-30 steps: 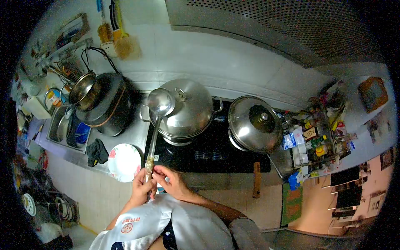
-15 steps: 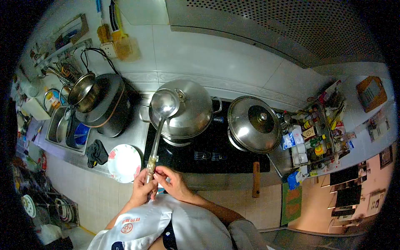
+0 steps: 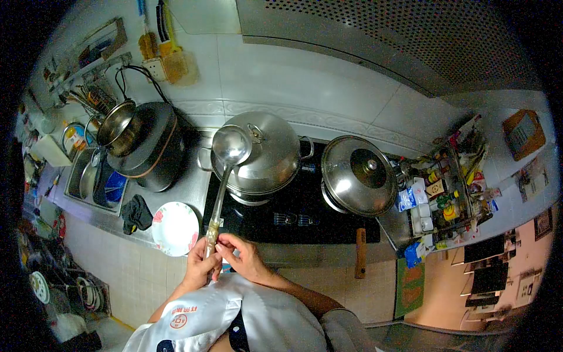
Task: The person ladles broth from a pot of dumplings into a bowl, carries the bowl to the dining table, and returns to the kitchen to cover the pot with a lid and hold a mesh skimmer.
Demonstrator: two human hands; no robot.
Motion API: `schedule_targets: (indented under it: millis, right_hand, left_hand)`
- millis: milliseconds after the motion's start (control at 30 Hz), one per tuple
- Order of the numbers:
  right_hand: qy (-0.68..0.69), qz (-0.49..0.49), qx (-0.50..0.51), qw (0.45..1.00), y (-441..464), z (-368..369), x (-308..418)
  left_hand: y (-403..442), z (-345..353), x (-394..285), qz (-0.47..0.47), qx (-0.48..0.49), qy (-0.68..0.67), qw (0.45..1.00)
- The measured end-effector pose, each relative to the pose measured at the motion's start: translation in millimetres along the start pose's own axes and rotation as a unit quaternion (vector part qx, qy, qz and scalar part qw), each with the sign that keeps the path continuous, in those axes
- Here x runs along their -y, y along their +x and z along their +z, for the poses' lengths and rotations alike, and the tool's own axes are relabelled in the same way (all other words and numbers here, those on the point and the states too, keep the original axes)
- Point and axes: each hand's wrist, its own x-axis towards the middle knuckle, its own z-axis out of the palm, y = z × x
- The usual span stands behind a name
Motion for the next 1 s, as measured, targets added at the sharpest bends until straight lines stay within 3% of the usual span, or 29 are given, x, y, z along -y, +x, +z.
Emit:
schedule_targets:
  millis: [1000]
  right_hand:
    - [0.011,0.003,-0.008,1.000,-5.0,1.5,3.4]
  left_hand:
    - [-4.1,1.0,5.0,0.003,-0.001,-0.004,1.000]
